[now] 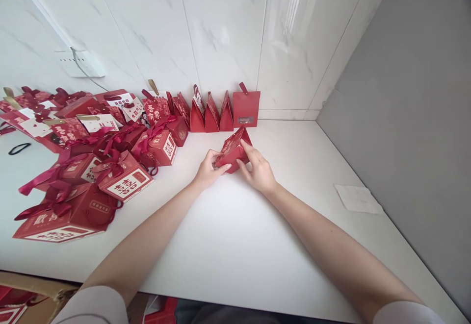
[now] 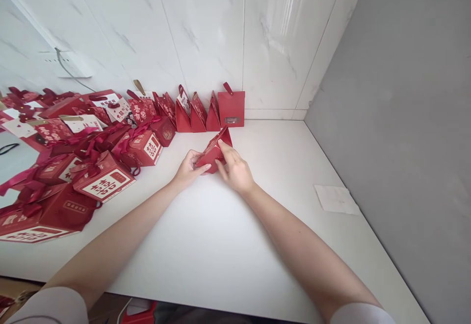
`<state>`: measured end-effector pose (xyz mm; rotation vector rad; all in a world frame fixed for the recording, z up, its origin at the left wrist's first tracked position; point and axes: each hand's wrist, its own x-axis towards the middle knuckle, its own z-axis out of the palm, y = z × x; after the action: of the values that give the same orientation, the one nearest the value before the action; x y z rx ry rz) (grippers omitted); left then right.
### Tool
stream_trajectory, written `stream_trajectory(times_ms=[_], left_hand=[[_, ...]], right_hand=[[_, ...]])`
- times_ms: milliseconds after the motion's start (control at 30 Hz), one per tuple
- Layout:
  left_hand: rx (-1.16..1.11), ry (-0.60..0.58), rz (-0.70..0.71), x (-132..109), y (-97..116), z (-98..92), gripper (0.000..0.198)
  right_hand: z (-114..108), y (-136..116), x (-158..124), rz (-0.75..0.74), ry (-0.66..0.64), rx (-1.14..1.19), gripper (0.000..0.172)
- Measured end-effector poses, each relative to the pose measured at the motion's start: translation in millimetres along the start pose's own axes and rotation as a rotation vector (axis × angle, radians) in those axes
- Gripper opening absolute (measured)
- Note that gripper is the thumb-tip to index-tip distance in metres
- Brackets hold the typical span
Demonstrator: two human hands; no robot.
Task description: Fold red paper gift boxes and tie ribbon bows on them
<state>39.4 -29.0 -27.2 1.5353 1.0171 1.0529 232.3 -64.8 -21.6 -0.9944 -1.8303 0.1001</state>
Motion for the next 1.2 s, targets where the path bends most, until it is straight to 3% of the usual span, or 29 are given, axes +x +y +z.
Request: stream_trajectory(times_ms=[167, 367, 467, 567, 700, 833, 900, 967, 1067, 1133, 1200], left_hand=[[0.027, -0.068, 0.056, -2, 3, -2.6, 0.054], [-0.16, -0.116, 0.131, -3, 3, -11.7, 0.055], [-0.153, -0.115, 0.105, -2, 3, -12.7, 0.049], [-0.056, 0.003, 0.12, -1, 2, -10.3, 0.042], [0.027, 0.08, 0.137, 0, 3, -8.0, 0.041], [0.108, 0.028, 0.155, -1, 4, -8.2, 0.044], [0.09, -0.035, 0.179, -1, 3, -8.0, 0.047], [0.04, -0.097, 0.2, 0, 2, -7.6, 0.049], [0.045, -0.143, 0.242, -1, 3, -6.8, 0.049], [0.211, -0.093, 0.3, -4, 7, -5.6, 0.046], [0.482, 0.031, 0.373, -8, 13, -3.4, 0.04]], right_hand=[[-1, -2, -1, -0.069, -0.022, -0.053, 0.055], [2, -19, -1, -0.239, -0.279, 0.002, 0.043], [6, -22, 1, -0.232, -0.257, 0.057, 0.034], [8, -19, -1, -0.252, -0.153, 0.066, 0.03], [9, -16, -3, -0.038, 0.003, 0.108, 0.055], [12, -10, -1, 0.241, -0.128, 0.32, 0.077], [13, -5, 1, 0.344, -0.23, 0.445, 0.077], [14, -2, 2, 0.395, -0.275, 0.505, 0.072], [15, 1, 2, 0.408, -0.223, 0.494, 0.071], [15, 1, 1, 0.394, -0.177, 0.465, 0.07], [16, -1, 1, 0.377, -0.14, 0.414, 0.07]])
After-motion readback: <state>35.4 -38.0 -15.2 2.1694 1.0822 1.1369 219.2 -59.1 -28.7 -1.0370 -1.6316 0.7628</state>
